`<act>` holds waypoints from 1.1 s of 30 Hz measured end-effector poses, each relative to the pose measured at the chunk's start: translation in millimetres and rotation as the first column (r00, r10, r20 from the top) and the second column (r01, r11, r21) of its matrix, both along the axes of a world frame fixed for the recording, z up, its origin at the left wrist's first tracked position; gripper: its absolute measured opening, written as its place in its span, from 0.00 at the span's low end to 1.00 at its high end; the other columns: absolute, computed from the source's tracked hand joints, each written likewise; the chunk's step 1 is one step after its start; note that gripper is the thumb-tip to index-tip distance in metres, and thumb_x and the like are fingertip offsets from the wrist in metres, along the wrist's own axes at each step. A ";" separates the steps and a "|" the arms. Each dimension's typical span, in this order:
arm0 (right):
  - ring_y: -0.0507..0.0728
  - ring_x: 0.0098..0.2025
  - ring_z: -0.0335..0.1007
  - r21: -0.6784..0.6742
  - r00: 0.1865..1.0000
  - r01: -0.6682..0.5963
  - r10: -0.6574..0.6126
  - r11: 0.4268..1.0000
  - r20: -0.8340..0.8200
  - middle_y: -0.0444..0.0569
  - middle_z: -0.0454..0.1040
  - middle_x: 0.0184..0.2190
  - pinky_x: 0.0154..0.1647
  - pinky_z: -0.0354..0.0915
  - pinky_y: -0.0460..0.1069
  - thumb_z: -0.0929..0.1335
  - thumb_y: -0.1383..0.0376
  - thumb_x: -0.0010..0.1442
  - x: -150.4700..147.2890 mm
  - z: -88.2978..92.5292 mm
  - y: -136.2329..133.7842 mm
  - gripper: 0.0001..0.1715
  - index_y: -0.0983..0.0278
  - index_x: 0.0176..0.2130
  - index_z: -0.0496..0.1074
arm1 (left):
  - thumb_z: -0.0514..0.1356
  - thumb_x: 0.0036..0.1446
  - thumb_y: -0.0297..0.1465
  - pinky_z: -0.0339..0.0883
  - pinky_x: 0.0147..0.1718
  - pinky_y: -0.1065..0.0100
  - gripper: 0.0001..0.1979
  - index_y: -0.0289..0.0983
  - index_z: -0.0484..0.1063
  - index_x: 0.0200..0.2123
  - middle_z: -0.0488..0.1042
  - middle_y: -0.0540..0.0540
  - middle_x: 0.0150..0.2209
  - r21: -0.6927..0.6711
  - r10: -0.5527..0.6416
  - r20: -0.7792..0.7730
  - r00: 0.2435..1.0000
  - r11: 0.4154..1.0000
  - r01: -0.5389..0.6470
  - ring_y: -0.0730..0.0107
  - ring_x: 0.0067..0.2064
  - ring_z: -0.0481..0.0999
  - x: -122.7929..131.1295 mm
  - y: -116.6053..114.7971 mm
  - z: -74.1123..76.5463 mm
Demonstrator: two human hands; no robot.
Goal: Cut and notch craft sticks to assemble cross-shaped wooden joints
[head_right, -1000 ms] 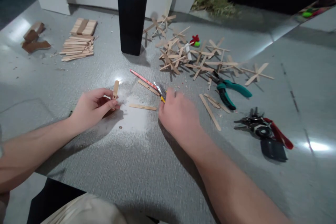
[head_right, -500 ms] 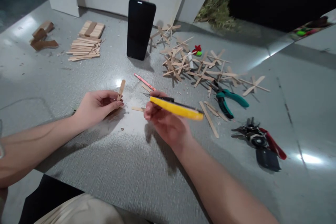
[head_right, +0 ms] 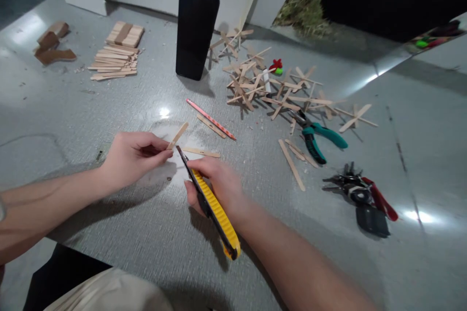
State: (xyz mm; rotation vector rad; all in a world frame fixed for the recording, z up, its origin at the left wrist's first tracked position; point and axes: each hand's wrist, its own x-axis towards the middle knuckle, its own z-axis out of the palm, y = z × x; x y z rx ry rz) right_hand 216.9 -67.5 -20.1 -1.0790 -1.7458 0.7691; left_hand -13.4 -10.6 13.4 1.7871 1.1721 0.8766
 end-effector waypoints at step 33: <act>0.52 0.27 0.79 0.018 0.981 0.021 -0.017 1.000 -0.194 0.42 0.82 0.33 0.27 0.76 0.46 0.70 0.68 0.66 -19.2 17.2 -6.9 0.18 0.55 0.53 0.67 | 0.67 0.62 0.31 0.70 0.27 0.70 0.04 0.40 0.82 0.34 0.82 0.50 0.29 0.200 -0.016 -0.014 1.000 0.980 0.019 0.72 0.27 0.78 5.6 -6.6 -3.7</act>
